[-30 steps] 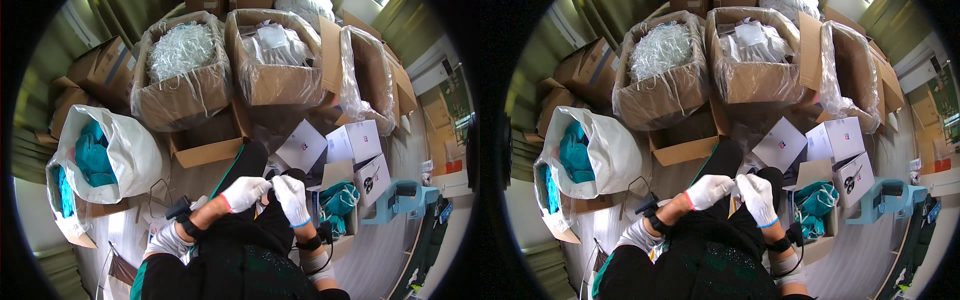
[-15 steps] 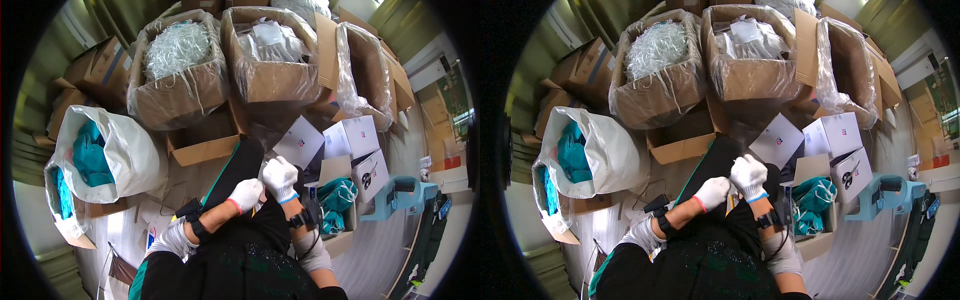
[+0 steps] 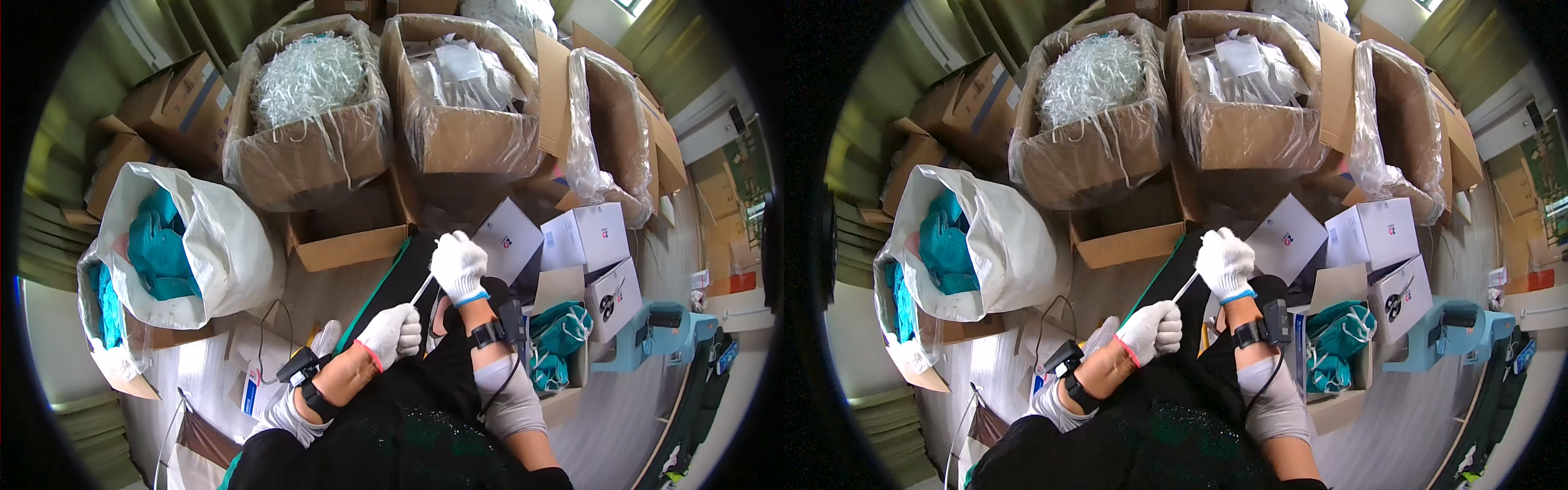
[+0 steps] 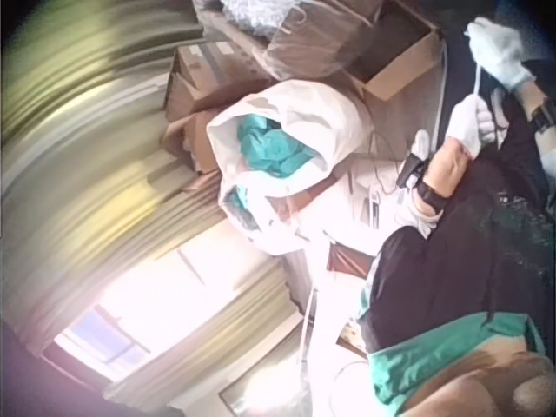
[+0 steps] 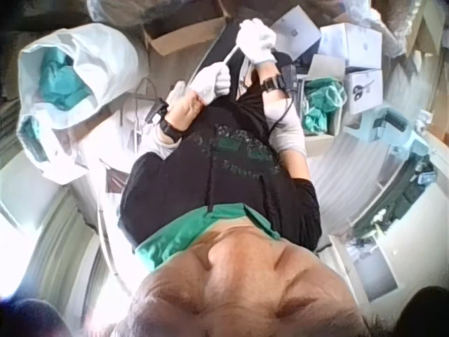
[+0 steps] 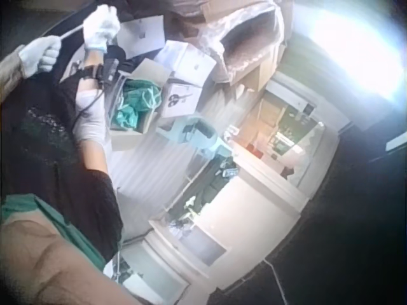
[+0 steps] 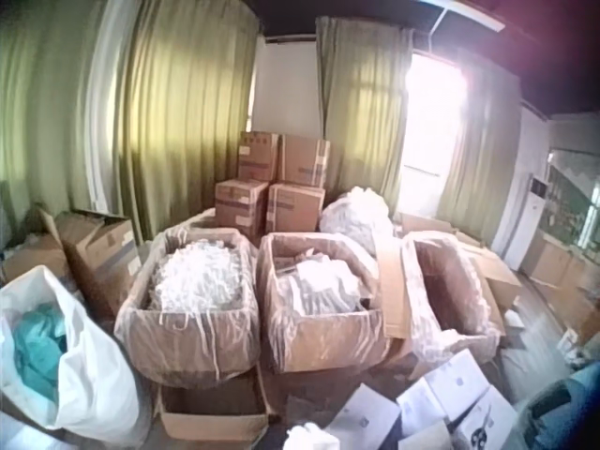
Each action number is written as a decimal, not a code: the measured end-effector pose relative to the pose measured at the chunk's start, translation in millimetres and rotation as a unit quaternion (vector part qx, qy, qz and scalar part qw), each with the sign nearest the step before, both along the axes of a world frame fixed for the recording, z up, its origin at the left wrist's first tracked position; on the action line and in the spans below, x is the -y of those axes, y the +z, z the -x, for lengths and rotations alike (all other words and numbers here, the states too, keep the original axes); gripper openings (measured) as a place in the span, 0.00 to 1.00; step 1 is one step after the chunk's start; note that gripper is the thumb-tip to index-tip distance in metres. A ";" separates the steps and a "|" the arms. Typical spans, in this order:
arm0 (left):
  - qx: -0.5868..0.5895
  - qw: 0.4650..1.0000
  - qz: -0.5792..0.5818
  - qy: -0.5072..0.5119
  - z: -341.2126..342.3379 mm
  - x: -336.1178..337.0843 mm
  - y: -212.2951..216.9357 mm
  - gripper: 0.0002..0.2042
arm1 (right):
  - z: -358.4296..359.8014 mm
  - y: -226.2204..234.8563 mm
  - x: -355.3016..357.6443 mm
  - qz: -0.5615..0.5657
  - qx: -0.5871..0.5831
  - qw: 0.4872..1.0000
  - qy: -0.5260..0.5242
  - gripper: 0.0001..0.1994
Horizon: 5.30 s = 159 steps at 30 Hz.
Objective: The person is folding and placing surgical face masks into cardboard boxes.
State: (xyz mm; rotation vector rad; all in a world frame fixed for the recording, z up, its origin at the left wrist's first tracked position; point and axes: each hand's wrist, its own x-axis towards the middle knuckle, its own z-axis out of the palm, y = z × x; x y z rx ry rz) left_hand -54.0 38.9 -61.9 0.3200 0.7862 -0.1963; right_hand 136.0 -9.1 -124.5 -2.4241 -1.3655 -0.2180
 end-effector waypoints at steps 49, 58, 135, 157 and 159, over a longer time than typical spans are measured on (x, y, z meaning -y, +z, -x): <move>-0.010 0.775 -0.571 0.270 -83.5 -60.0 -143.7 0.10 | 89.3 40.8 10.3 -0.191 -0.610 0.767 0.049 0.22; -0.192 0.695 -0.667 -0.186 -46.9 -104.9 -123.0 0.25 | 101.8 -0.8 120.4 -0.199 -0.752 0.588 -0.223 0.12; 0.473 0.300 -0.818 -0.126 -257.6 257.7 -53.6 0.07 | 59.5 24.8 405.1 -0.415 -0.267 0.736 -0.463 0.20; 0.335 0.919 -0.035 -0.206 -261.7 168.1 -15.6 0.13 | 35.8 55.6 412.5 -0.580 -0.263 0.629 -0.446 0.11; 0.314 0.912 0.098 -0.243 -260.0 173.2 -18.8 0.13 | 34.4 57.2 408.7 -0.596 -0.275 0.635 -0.408 0.11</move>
